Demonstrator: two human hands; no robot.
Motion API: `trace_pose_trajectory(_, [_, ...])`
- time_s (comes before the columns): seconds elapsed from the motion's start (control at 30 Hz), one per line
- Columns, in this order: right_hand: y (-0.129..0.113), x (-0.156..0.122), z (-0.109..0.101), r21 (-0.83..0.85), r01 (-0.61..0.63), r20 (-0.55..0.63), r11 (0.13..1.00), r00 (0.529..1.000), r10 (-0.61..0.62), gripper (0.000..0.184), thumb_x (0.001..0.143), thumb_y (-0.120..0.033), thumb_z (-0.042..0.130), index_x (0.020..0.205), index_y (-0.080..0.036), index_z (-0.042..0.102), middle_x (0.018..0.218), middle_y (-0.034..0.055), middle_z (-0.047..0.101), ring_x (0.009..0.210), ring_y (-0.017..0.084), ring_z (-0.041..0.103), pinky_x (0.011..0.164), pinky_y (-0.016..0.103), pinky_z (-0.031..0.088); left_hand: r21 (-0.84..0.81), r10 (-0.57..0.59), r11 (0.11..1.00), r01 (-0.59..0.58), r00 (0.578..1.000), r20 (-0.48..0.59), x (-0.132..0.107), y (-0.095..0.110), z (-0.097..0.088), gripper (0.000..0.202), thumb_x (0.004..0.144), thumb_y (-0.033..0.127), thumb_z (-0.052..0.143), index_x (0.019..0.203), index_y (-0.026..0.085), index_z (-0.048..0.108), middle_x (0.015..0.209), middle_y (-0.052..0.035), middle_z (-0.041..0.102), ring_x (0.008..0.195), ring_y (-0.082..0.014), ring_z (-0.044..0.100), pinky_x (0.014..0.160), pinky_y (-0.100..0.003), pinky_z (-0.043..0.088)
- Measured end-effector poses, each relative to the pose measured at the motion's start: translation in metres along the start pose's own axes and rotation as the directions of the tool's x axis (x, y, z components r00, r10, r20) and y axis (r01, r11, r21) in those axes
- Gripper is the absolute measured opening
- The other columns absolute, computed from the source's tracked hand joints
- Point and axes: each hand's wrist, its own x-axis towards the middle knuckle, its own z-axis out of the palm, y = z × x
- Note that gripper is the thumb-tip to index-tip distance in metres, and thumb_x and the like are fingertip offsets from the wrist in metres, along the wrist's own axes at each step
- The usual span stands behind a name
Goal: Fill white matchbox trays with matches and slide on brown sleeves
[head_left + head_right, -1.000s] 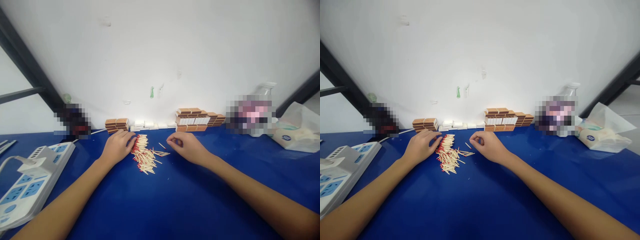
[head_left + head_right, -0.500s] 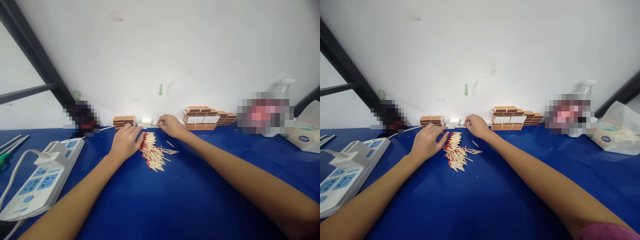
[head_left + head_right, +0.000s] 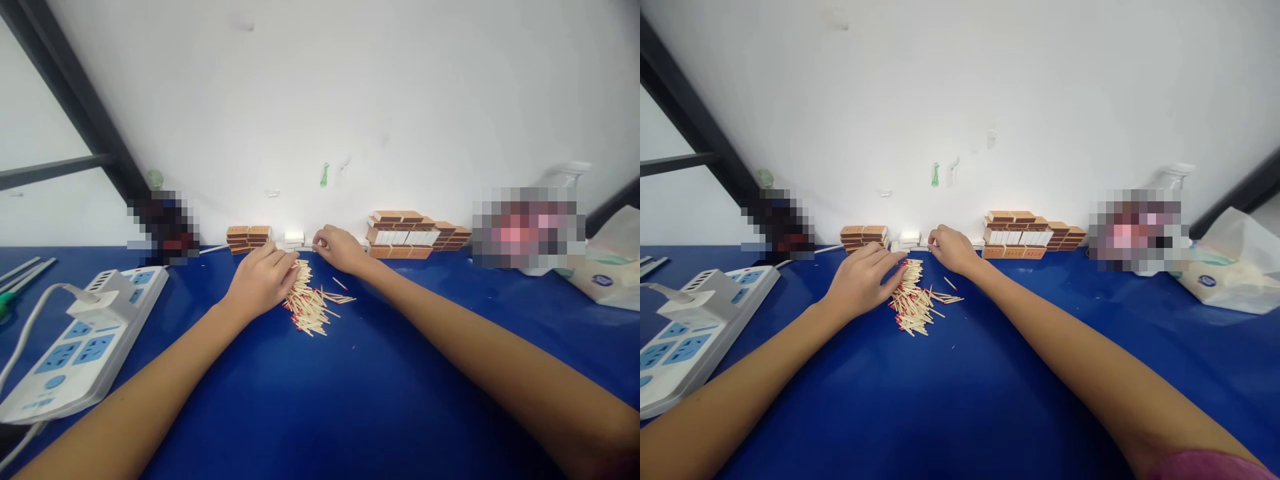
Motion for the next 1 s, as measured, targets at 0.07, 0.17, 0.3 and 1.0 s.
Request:
trace_pose_trajectory(0.07, [-0.001,0.002,-0.001,0.001,0.009,0.008,1.000,1.000,-0.009,0.011,0.096,-0.015,0.060,0.096,-0.016,0.071,0.096,0.0086,0.065,0.084,0.020,0.058,0.076,0.032,0.040,0.025,0.016,1.000,-0.016,1.000,0.020,0.000,0.000,-0.001,0.027,0.103,0.028,0.052,0.112,0.016,0.075,0.090,-0.0112,0.075,0.088,-0.0276,0.065,0.082,-0.043,0.055])
trace_pose_trajectory(0.17, [-0.009,-0.006,-0.018,0.010,0.026,0.005,1.000,1.000,-0.026,0.011,0.093,-0.012,0.059,0.092,-0.017,0.069,0.093,0.0078,0.065,0.085,0.020,0.058,0.076,0.032,0.041,0.024,0.029,0.999,-0.029,0.999,0.018,0.001,0.002,-0.004,0.028,0.105,0.029,0.050,0.114,0.015,0.073,0.091,-0.0115,0.075,0.088,-0.0281,0.065,0.080,-0.043,0.055])
trace_pose_trajectory(0.3, [-0.028,-0.044,-0.056,0.058,0.079,0.002,0.995,0.997,-0.079,0.008,0.094,-0.017,0.062,0.091,-0.020,0.069,0.086,0.0040,0.064,0.080,0.017,0.059,0.074,0.031,0.043,-0.043,0.037,0.998,-0.040,0.998,-0.060,0.002,0.010,-0.011,0.034,0.104,0.036,0.056,0.129,0.015,0.066,0.106,-0.0121,0.076,0.094,-0.0278,0.067,0.087,-0.043,0.055])
trace_pose_trajectory(1.0, [-0.018,-0.113,-0.056,0.302,-0.020,0.268,0.953,0.961,-0.065,0.016,0.101,-0.036,0.065,0.104,-0.021,0.070,0.097,0.0044,0.061,0.081,0.016,0.056,0.073,0.030,0.046,-0.195,-0.051,0.981,0.012,0.979,-0.195,0.000,0.018,-0.004,0.034,0.097,0.033,0.069,0.122,0.011,0.070,0.095,-0.0107,0.074,0.094,-0.0265,0.065,0.088,-0.044,0.058])
